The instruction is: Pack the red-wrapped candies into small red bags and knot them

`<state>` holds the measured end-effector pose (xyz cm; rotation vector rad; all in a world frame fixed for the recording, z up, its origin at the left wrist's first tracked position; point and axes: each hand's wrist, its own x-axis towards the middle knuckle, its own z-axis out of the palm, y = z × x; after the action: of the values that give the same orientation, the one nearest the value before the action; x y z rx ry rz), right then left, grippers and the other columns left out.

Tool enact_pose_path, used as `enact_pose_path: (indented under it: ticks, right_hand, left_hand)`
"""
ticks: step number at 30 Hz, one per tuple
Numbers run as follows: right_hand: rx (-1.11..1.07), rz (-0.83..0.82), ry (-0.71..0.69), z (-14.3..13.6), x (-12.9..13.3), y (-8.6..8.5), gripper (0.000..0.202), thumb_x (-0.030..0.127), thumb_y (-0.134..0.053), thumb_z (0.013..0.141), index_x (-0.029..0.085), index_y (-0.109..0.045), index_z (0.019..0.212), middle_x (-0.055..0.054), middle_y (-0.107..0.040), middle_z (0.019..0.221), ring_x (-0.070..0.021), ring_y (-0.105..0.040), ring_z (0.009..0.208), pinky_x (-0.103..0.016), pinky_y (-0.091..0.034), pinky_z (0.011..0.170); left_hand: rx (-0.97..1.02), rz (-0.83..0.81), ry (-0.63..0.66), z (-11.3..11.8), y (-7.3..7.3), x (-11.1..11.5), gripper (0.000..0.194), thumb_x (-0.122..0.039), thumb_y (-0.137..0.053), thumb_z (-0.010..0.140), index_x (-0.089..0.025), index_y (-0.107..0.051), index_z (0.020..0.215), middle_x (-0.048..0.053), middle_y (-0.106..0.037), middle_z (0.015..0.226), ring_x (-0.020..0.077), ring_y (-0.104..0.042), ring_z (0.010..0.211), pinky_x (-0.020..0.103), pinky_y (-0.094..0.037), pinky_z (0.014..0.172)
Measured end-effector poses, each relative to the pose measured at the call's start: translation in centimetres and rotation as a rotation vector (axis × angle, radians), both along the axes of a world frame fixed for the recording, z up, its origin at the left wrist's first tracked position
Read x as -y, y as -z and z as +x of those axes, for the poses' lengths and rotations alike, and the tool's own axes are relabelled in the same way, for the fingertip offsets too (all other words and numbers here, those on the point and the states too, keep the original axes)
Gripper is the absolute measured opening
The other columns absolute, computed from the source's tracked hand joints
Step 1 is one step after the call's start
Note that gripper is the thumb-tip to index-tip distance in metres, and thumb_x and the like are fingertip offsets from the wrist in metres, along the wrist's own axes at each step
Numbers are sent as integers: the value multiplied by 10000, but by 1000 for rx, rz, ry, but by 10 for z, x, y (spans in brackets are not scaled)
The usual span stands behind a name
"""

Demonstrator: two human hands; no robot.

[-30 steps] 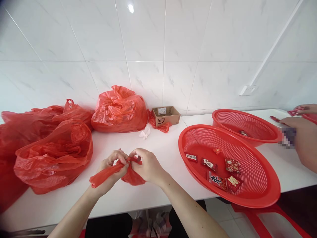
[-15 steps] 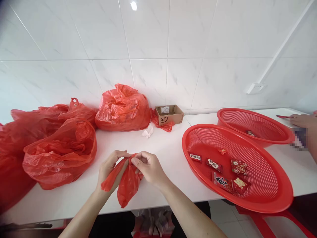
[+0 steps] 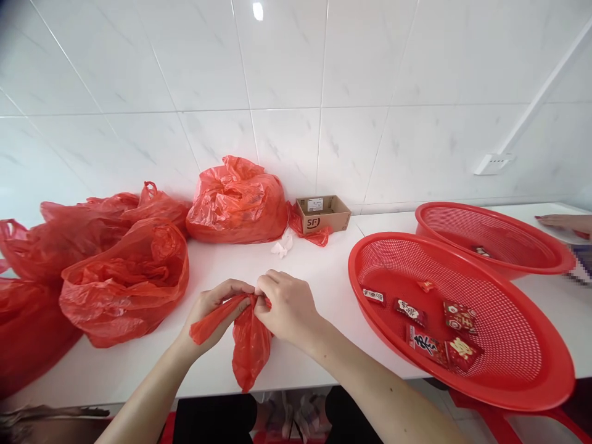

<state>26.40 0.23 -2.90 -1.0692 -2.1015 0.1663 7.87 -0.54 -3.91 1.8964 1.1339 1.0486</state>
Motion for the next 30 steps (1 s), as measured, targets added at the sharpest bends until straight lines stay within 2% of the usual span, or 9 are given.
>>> enact_pose_path:
  ticks: [2,4,6,9,11,17,22,26,30]
  right_hand:
    - [144,211,10,2,-3,-1,151,67,-515,767,189,-601,744,-21,-628,750,-154,-543,683,-287,-359,597]
    - [178,290,-11,5,-5,-2,172,80,-505,805,194,-627,764,-37,-651,785,-169,-552,717,-308,-375,638]
    - [54,162,-66,8,-6,-3,172,102,-518,827,204,-657,840,-37,-673,848,-162,-575,746,-306,-417,684]
    - [-219,-218,-179,11,-5,-1,175,159,-550,860,221,-667,976,-17,-691,925,-135,-611,766,-274,-467,702]
    - [-293,-341,-206,12,-3,2,124,195,-543,899,214,-657,944,-10,-689,902,-128,-615,764,-265,-470,699]
    - [71,-21,-94,11,1,11,158,108,-463,917,180,-593,863,-31,-658,835,-149,-552,712,-307,-362,674]
    - [112,8,-107,11,4,6,167,72,-446,899,181,-564,856,-18,-643,811,-141,-528,699,-304,-334,668]
    - [-24,-134,-119,8,11,-1,152,136,-442,934,194,-547,839,-12,-622,806,-140,-516,688,-295,-374,666]
    - [-347,-300,-158,7,24,5,156,245,-444,972,216,-591,929,-26,-633,860,-149,-570,757,-277,-451,700]
  left_hand:
    - [66,-28,-16,0,1,0,129,-284,-585,893,-207,-658,968,7,-706,804,134,-643,700,241,-507,644]
    - [142,-58,-24,1,2,1,133,-306,-589,894,-200,-649,946,10,-694,796,132,-632,692,236,-497,621]
    - [181,-74,-33,3,2,2,150,-330,-603,886,-194,-649,930,16,-687,797,130,-621,677,232,-482,593]
    - [193,-82,-44,6,4,2,173,-349,-614,882,-185,-654,918,24,-685,789,128,-611,656,232,-471,578]
    - [188,-88,-33,6,6,1,168,-345,-616,883,-188,-664,919,23,-693,796,130,-621,663,234,-485,595]
    - [-23,104,-95,-16,2,-6,154,-316,-644,867,-215,-748,921,28,-754,848,162,-690,754,250,-529,688]
    - [-55,277,-209,-35,-9,-7,138,-311,-671,853,-224,-752,923,23,-764,875,169,-709,797,253,-542,735]
    - [-72,180,-234,-33,-29,-6,171,-372,-664,851,-229,-751,890,25,-763,889,184,-714,822,253,-550,707]
    - [-103,161,-166,-53,-76,2,222,-401,-668,846,-188,-725,857,30,-743,918,201,-705,884,282,-558,744]
